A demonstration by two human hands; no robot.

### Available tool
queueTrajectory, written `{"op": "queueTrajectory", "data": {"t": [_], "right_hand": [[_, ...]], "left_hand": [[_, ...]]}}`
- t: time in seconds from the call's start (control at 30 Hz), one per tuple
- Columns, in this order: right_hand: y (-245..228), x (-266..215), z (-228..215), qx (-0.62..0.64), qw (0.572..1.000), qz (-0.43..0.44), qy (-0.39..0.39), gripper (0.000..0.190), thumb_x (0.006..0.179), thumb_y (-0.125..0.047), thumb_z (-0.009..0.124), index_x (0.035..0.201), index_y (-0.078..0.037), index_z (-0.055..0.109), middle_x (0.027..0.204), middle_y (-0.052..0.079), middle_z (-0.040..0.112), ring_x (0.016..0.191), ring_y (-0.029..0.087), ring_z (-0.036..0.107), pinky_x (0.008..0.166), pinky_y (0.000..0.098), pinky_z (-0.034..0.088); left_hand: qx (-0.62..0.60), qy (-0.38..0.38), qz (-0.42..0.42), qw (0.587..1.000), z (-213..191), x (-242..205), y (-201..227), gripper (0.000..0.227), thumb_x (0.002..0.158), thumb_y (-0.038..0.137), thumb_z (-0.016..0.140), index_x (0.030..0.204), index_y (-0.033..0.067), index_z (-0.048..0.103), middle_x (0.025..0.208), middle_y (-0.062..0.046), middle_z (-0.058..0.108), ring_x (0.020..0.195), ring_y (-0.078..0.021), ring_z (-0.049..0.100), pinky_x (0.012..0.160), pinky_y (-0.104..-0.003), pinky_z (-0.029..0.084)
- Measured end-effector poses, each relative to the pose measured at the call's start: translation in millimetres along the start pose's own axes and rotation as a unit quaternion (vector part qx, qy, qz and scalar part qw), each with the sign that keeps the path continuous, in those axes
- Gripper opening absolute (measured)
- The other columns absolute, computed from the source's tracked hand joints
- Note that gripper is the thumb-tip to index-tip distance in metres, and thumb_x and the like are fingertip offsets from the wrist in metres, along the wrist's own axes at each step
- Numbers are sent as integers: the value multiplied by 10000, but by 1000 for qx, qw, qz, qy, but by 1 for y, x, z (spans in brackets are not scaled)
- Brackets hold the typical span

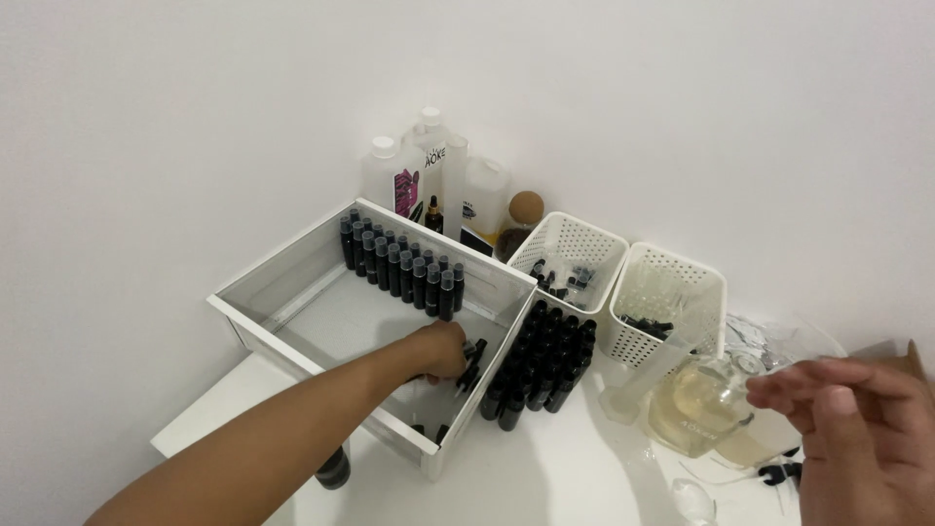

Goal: Assembling perfume bottles by attaching spray heads and filling them with fragrance liquids

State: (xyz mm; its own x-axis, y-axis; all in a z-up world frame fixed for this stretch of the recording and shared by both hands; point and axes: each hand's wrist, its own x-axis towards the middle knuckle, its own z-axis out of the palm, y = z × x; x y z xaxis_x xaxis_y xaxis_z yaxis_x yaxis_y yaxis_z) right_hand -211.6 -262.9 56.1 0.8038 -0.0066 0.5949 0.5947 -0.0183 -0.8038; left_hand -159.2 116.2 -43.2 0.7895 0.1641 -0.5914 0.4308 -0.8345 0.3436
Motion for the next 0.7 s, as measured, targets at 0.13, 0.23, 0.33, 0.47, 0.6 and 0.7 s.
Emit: {"op": "queueTrajectory", "data": {"t": [0.13, 0.23, 0.33, 0.47, 0.6, 0.7], "right_hand": [[-3, -1, 3, 1, 1000, -6, 9, 213, 1171, -161, 471, 1281, 20, 491, 1085, 201, 624, 962, 349, 700, 986, 442, 636], [-7, 0, 4, -12, 1000, -8, 2, 180, 1194, -96, 407, 1297, 43, 457, 1095, 234, 609, 998, 358, 684, 998, 444, 617], [-5, 0, 3, 3, 1000, 13, -2, 202, 1184, -163, 440, 1309, -8, 475, 1085, 175, 633, 1005, 333, 707, 985, 422, 611], [2, 1, 2, 6, 1000, 10, 8, 167, 1188, -112, 437, 1298, 2, 488, 1083, 182, 616, 989, 331, 696, 980, 410, 617], [12, 4, -12, 1, 1000, 10, -1, 163, 1222, -185, 435, 1314, -88, 528, 1136, 93, 649, 1008, 271, 719, 1016, 384, 648], [15, 3, -15, -36, 999, 19, 9, 242, 1259, -220, 387, 1295, -8, 497, 1126, 154, 605, 1033, 331, 708, 1017, 407, 642]], "left_hand": [[43, 14, 8, 999, -20, -15, 7, 346, 927, 229, 546, 1196, 29, 630, 1026, -150, 732, 701, -207, 703, 614, -350, 585], [-82, 39, 41, 995, -48, -58, 25, 645, 948, 311, 478, 1510, 28, 334, 1251, -155, 622, 923, -227, 639, 667, -346, 525], [-177, 64, 74, 979, -67, -74, 38, 578, 997, 388, 328, 1476, 65, 320, 1050, -84, 615, 922, -210, 569, 754, -401, 466], [-82, 218, 175, 957, -64, -15, 30, 207, 935, 348, 613, 997, 156, 566, 975, -97, 670, 889, -308, 565, 689, -451, 431], [202, 268, 175, 926, -57, 4, 36, 220, 901, 366, 697, 1075, 244, 756, 1085, -23, 683, 1200, -312, 461, 986, -472, 310], [264, 278, 183, 905, -58, 19, 37, 311, 789, -2, 573, 984, 217, 675, 994, -13, 707, 1178, -285, 458, 1025, -475, 288]]}}
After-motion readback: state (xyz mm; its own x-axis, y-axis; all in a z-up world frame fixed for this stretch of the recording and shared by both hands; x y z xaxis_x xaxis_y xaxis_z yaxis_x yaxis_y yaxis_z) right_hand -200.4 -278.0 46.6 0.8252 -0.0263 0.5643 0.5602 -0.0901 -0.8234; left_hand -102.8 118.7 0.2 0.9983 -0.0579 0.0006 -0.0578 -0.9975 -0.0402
